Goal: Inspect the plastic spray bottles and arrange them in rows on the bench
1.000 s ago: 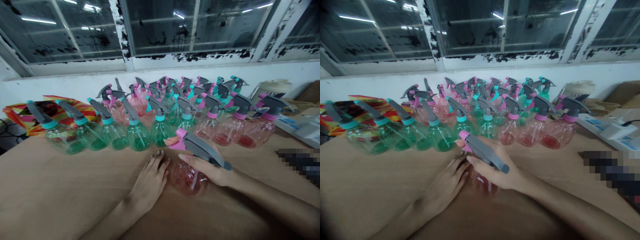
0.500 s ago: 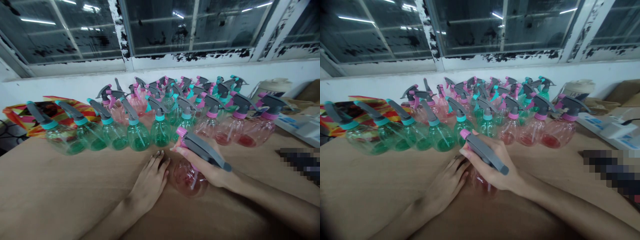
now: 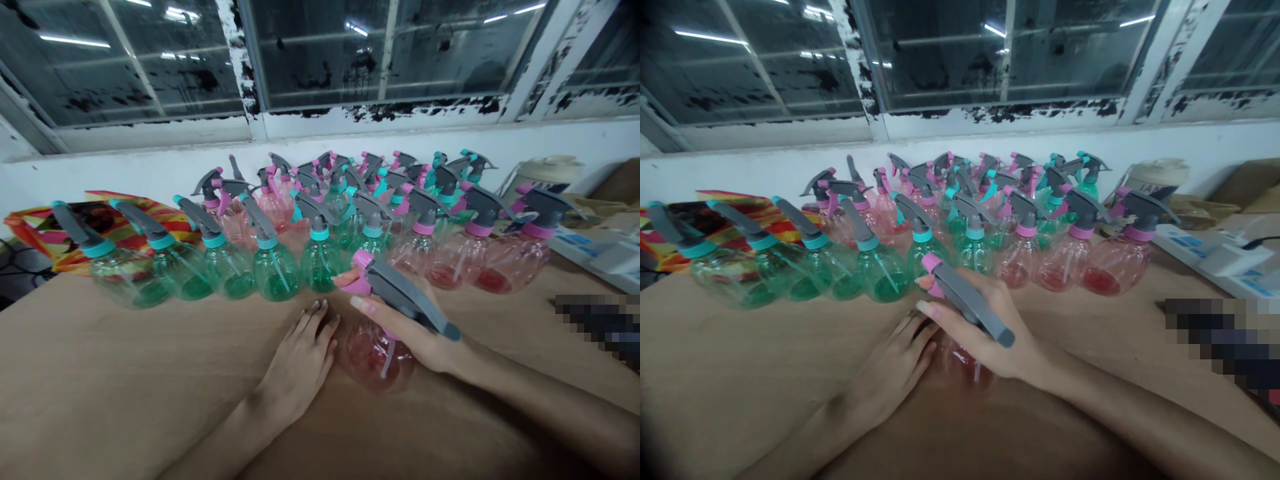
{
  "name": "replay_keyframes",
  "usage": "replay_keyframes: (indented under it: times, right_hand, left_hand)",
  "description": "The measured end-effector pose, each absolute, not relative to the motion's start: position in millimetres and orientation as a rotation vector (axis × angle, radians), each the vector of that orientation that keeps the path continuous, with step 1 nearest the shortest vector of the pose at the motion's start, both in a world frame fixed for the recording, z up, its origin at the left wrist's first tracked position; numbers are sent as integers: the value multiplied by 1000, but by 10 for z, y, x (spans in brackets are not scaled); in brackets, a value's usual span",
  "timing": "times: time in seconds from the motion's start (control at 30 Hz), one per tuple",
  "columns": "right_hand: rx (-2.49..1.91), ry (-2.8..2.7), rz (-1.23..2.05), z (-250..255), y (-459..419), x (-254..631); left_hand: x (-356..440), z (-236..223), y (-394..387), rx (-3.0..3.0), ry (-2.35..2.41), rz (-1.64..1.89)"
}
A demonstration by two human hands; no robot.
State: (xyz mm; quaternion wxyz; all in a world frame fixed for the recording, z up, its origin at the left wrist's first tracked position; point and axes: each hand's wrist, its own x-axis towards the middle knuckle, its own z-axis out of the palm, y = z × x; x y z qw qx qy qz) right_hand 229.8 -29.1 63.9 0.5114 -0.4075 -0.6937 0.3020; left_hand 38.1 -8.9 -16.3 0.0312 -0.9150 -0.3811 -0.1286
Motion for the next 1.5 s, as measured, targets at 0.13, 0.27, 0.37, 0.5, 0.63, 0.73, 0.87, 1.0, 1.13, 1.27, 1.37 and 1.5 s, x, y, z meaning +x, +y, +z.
replay_keyframes:
  times: [0.13,0.27,0.37,0.5,0.63,0.73,0.87,1.0,1.13,1.27,1.37,1.5]
  right_hand:
    - [-945,-1690,743,622,-301,2305]
    - [-953,-1690,645,598,-302,2310]
    - [-948,-1694,634,582,-299,2315]
    - [-926,-1703,649,573,-293,2322]
    - [-906,-1711,697,584,-293,2324]
    - [-895,-1711,715,594,-296,2325]
    - [-938,-1700,718,616,-293,2322]
    - [-909,-1720,697,659,-286,2315]
    - [-897,-1719,754,663,-285,2325]
    - [-915,-1714,768,609,-276,2341]
    - [-884,-1720,769,590,-267,2349]
    - [-831,-1759,765,597,-251,2368]
  left_hand:
    - [383,-157,-88,-2815,-1146,-428]
    - [389,-148,-93,-2799,-1126,-418]
    - [395,-140,-101,-2782,-1109,-382]
    - [394,-140,-99,-2770,-1112,-381]
    - [387,-142,-90,-2797,-1105,-387]
    - [388,-142,-89,-2788,-1101,-417]
    - [389,-135,-95,-2778,-1097,-411]
    - [383,-125,-100,-2767,-1096,-381]
    - [384,-116,-102,-2776,-1089,-372]
    - [386,-101,-106,-2773,-1098,-342]
    - [385,-98,-106,-2776,-1098,-352]
    - [387,-111,-100,-2757,-1080,-362]
